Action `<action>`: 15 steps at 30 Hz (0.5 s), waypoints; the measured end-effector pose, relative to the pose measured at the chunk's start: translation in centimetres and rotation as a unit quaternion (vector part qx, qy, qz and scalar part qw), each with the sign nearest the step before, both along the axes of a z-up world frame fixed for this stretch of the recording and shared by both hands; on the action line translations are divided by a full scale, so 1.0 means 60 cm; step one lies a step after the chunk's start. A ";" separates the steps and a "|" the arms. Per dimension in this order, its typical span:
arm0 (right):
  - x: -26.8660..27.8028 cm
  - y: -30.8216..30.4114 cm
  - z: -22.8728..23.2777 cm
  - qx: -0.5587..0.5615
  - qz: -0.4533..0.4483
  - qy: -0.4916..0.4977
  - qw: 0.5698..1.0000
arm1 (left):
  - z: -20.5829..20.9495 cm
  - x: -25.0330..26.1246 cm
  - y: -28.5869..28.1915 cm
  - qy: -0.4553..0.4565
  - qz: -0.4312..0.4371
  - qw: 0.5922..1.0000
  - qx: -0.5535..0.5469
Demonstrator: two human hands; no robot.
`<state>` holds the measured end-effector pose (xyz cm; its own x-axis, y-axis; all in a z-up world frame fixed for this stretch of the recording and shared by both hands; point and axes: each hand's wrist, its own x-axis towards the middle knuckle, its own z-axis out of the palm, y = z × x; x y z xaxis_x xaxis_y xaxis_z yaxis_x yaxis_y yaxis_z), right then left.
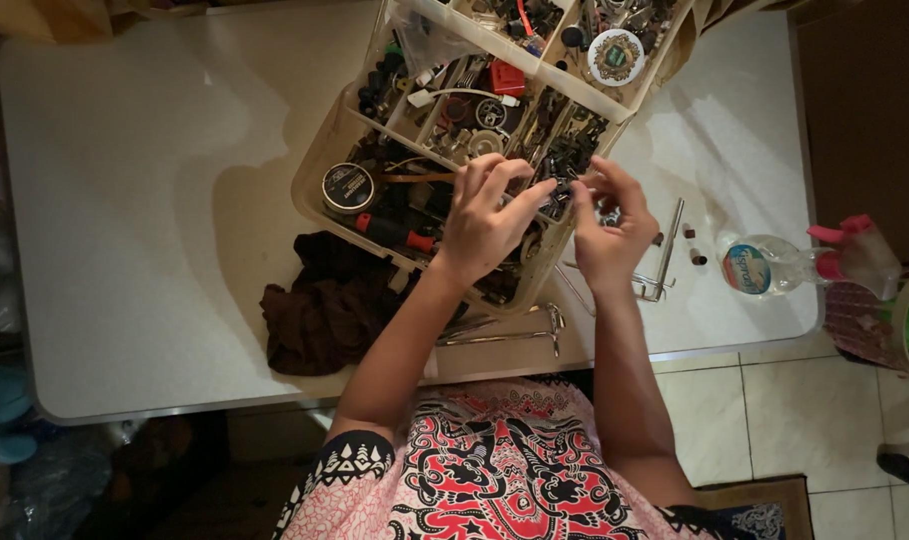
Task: The person assembles a lock by inserting small metal components into a green lock body using an Allen key. After assembling, the person closes the tool case and wipes the table surface with a cloth and spray cleaner.
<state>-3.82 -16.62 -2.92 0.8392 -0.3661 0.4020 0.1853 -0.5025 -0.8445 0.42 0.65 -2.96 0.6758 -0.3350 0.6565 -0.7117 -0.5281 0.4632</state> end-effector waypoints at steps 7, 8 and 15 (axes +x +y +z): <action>0.006 0.012 0.025 -0.115 0.005 -0.045 0.992 | 0.007 -0.002 0.001 -0.003 0.001 1.000 0.009; 0.007 0.012 0.027 -0.117 0.009 -0.047 0.992 | 0.007 -0.001 0.000 -0.002 0.003 1.000 0.010; -0.003 -0.018 0.004 -0.113 -0.004 -0.062 0.992 | -0.009 0.010 -0.007 0.009 -0.008 1.000 -0.013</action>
<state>-3.99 -17.68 -2.71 0.7755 -0.2618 0.5745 0.2761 -0.6778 -0.6815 1.04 0.22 -3.50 0.6821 -0.3284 0.6533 -0.7114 -0.5046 0.4891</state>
